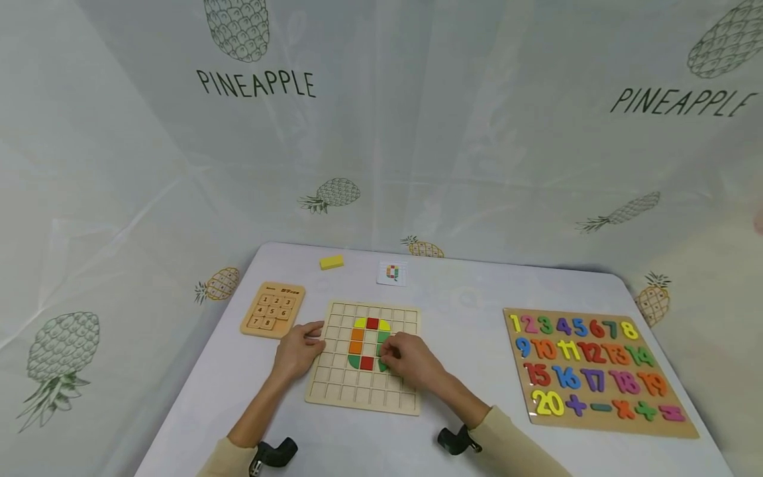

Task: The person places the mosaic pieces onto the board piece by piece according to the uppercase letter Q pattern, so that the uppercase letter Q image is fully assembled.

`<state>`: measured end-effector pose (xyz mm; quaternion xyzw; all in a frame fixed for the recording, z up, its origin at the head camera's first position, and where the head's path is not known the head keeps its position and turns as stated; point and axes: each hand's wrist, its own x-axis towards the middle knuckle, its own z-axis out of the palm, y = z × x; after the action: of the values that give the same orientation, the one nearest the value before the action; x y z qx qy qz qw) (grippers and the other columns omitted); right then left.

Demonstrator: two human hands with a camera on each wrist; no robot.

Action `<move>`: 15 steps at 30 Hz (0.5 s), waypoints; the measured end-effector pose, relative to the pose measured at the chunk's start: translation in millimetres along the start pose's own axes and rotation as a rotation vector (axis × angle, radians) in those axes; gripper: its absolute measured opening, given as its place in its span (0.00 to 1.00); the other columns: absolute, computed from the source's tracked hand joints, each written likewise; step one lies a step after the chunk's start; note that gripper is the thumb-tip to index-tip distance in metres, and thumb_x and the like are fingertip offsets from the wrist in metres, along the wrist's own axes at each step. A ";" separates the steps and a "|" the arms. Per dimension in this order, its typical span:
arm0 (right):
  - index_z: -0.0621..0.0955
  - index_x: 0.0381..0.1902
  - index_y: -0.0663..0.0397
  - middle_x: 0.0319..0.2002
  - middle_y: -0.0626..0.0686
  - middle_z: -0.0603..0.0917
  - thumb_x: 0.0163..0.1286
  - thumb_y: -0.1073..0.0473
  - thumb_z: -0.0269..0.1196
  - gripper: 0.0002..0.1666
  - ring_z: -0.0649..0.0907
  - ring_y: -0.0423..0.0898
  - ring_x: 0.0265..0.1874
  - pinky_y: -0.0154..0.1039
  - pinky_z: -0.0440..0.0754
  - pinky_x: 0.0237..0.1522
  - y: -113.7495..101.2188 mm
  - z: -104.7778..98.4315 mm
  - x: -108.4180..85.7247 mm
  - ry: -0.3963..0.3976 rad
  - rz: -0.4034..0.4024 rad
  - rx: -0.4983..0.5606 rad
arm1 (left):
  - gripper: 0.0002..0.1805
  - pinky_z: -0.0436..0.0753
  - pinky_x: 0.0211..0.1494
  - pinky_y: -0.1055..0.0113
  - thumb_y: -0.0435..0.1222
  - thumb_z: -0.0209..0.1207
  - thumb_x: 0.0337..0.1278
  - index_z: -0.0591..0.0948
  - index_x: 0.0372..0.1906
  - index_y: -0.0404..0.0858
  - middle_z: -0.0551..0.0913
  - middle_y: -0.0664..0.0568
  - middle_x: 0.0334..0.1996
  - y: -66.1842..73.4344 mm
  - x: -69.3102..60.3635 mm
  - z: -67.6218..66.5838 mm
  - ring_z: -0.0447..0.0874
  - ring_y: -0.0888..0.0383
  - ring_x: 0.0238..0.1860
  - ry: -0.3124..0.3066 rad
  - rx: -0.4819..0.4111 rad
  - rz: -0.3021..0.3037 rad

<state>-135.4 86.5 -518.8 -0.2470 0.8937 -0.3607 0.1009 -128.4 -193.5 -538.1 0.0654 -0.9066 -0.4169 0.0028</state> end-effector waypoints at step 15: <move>0.84 0.38 0.45 0.29 0.39 0.74 0.67 0.56 0.68 0.04 0.73 0.36 0.29 0.30 0.74 0.31 4.1 -4.2 -5.9 -0.041 -0.040 -0.117 | 0.26 0.83 0.46 0.57 0.33 0.68 0.55 0.81 0.62 0.38 0.84 0.49 0.44 1.7 -0.7 -1.5 0.87 0.53 0.43 -0.001 -0.004 -0.001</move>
<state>-133.4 94.5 -518.6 -0.2776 0.9059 -0.3048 0.0971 -127.8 -193.5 -535.8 0.0658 -0.9057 -0.4188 0.0022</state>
